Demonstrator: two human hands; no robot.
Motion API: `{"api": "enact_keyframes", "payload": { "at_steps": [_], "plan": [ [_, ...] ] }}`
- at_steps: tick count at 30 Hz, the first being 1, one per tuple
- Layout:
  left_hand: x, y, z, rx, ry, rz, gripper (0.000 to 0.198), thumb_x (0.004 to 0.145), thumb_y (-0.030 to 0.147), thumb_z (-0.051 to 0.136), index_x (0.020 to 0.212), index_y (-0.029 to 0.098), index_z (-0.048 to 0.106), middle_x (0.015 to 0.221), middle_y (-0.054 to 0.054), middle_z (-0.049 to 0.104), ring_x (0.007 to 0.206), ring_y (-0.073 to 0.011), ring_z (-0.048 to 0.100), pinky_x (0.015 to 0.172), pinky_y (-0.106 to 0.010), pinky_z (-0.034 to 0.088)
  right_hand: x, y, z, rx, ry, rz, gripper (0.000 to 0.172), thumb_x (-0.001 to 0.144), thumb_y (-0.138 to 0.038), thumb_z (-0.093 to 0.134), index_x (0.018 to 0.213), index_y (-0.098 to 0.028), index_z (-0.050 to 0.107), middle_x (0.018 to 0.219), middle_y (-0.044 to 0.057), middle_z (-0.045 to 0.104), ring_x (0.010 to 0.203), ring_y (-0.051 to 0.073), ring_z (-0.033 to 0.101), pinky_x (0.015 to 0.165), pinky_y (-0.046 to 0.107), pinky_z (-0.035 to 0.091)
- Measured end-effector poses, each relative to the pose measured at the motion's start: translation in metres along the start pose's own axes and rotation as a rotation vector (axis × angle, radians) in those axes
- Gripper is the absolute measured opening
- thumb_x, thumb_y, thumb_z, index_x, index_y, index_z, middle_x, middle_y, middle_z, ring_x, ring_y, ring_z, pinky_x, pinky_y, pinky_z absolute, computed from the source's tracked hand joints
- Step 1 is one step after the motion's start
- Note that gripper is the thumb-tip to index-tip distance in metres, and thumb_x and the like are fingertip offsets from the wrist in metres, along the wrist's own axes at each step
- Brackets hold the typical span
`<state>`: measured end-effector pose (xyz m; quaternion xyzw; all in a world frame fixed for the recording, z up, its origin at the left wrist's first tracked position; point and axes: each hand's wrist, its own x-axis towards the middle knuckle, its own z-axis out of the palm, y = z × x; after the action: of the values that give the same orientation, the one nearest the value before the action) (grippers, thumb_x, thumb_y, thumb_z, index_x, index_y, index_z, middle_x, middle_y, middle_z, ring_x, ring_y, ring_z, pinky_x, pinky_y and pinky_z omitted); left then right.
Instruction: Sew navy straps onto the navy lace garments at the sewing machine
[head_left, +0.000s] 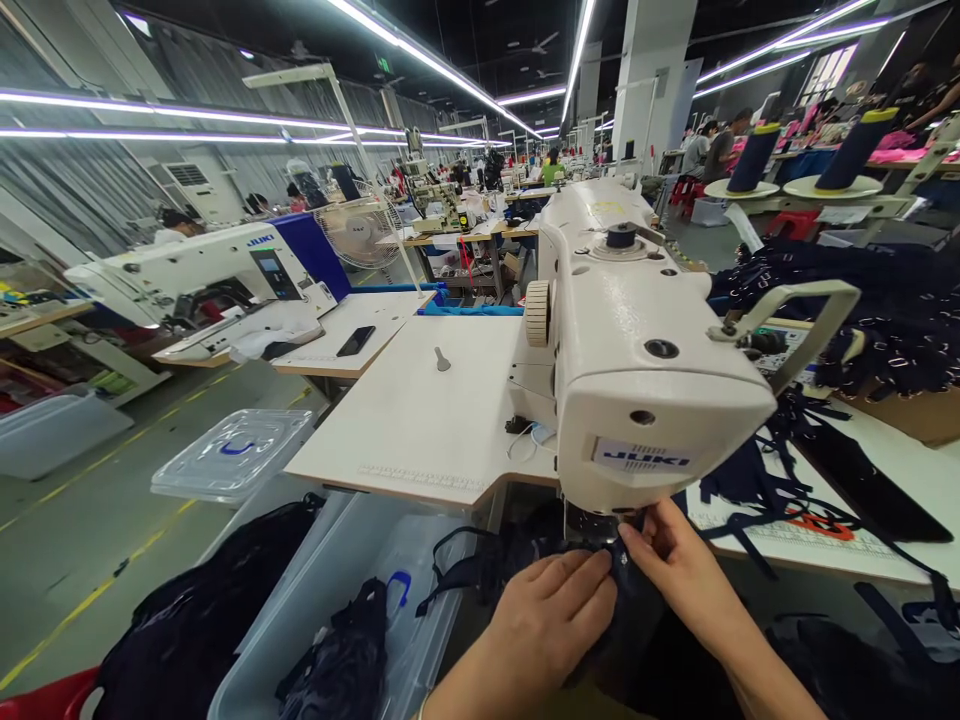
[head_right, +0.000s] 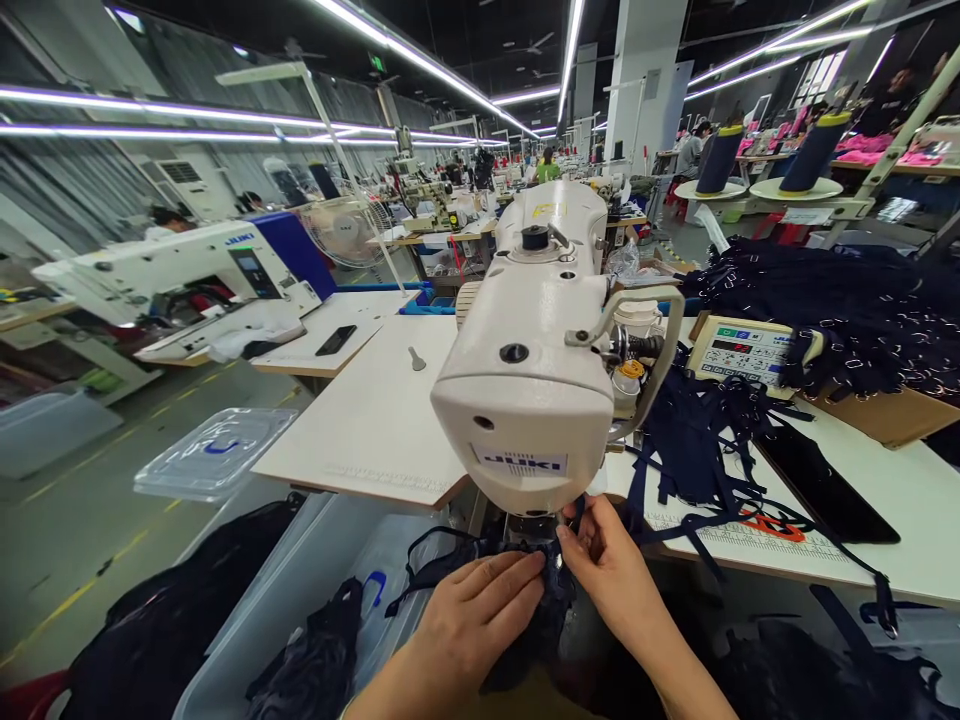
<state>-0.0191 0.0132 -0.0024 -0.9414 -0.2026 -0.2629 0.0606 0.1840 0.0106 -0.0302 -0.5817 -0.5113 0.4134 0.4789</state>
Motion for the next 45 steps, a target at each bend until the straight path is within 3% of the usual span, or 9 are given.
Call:
{"api": "enact_keyframes", "payload": {
  "at_steps": [3,10,16,20,25,30,37,45],
  "plan": [
    [0.001,-0.001,0.000,0.087,-0.031,0.063,0.026,0.098,0.012,0.040,0.116,0.013,0.059,0.124,-0.009,0.061,0.109,-0.0142,0.057,0.095,-0.027,0.049,0.002,-0.005,0.005,0.044,0.026,0.032,0.030,0.080,-0.048,0.062,0.094,-0.023,0.054,0.070,-0.004,0.047,0.065,0.015,0.049,0.063,0.026,0.045],
    [-0.001,-0.003,0.002,0.079,-0.042,0.121,0.024,0.096,0.012,0.046,0.115,0.010,0.061,0.125,-0.008,0.060,0.122,-0.0202,0.050,0.107,-0.036,0.041,-0.001,-0.015,0.011,0.136,0.041,0.087,0.035,0.079,-0.050,0.063,0.100,-0.024,0.051,0.079,-0.002,0.053,0.073,0.016,0.055,0.072,0.028,0.049],
    [-0.002,-0.002,0.004,0.087,-0.064,0.088,0.031,0.098,0.012,0.039,0.124,0.008,0.056,0.127,-0.012,0.058,0.124,-0.0219,0.050,0.108,-0.038,0.041,0.001,-0.016,0.009,0.092,0.069,0.078,0.029,0.077,-0.049,0.064,0.085,-0.024,0.051,0.069,-0.004,0.045,0.062,0.015,0.049,0.061,0.027,0.047],
    [0.002,-0.002,0.003,0.072,-0.015,0.078,0.034,0.099,0.011,0.033,0.122,0.007,0.058,0.124,-0.011,0.061,0.122,-0.0221,0.052,0.107,-0.037,0.042,0.002,-0.015,0.010,0.092,0.070,0.077,0.028,0.077,-0.047,0.064,0.088,-0.026,0.051,0.066,-0.005,0.039,0.060,0.015,0.047,0.061,0.027,0.047],
    [0.003,-0.003,0.003,0.039,-0.041,0.059,0.036,0.098,0.011,0.032,0.125,0.006,0.055,0.126,-0.011,0.058,0.124,-0.0236,0.049,0.109,-0.038,0.040,0.002,-0.012,0.007,0.110,0.036,0.113,0.026,0.080,-0.047,0.063,0.090,-0.026,0.051,0.071,-0.004,0.047,0.069,0.016,0.051,0.068,0.026,0.048],
    [0.008,-0.001,0.004,0.007,-0.033,0.009,0.033,0.099,0.012,0.033,0.123,0.008,0.056,0.121,-0.011,0.060,0.119,-0.0195,0.052,0.105,-0.034,0.042,-0.001,-0.011,0.002,0.101,0.010,0.141,0.029,0.081,-0.050,0.063,0.094,-0.026,0.053,0.081,-0.002,0.056,0.078,0.016,0.055,0.076,0.025,0.048],
    [0.011,0.007,0.009,0.016,-0.088,-0.172,0.027,0.097,0.026,0.047,0.121,0.019,0.056,0.119,-0.003,0.062,0.111,-0.0168,0.054,0.097,-0.032,0.044,-0.005,-0.001,0.001,-0.013,0.050,0.133,0.036,0.085,-0.057,0.052,0.100,-0.025,0.057,0.079,0.000,0.060,0.084,0.021,0.060,0.071,0.027,0.049],
    [0.005,0.003,0.008,0.104,-0.127,-0.017,0.037,0.098,0.023,0.038,0.130,0.010,0.051,0.134,-0.011,0.052,0.121,-0.0184,0.047,0.104,-0.030,0.038,0.018,-0.012,-0.006,-0.297,0.044,0.132,0.028,0.076,-0.042,0.056,0.085,-0.017,0.063,0.068,0.003,0.064,0.077,0.025,0.063,0.061,0.030,0.047]
  ]
}}
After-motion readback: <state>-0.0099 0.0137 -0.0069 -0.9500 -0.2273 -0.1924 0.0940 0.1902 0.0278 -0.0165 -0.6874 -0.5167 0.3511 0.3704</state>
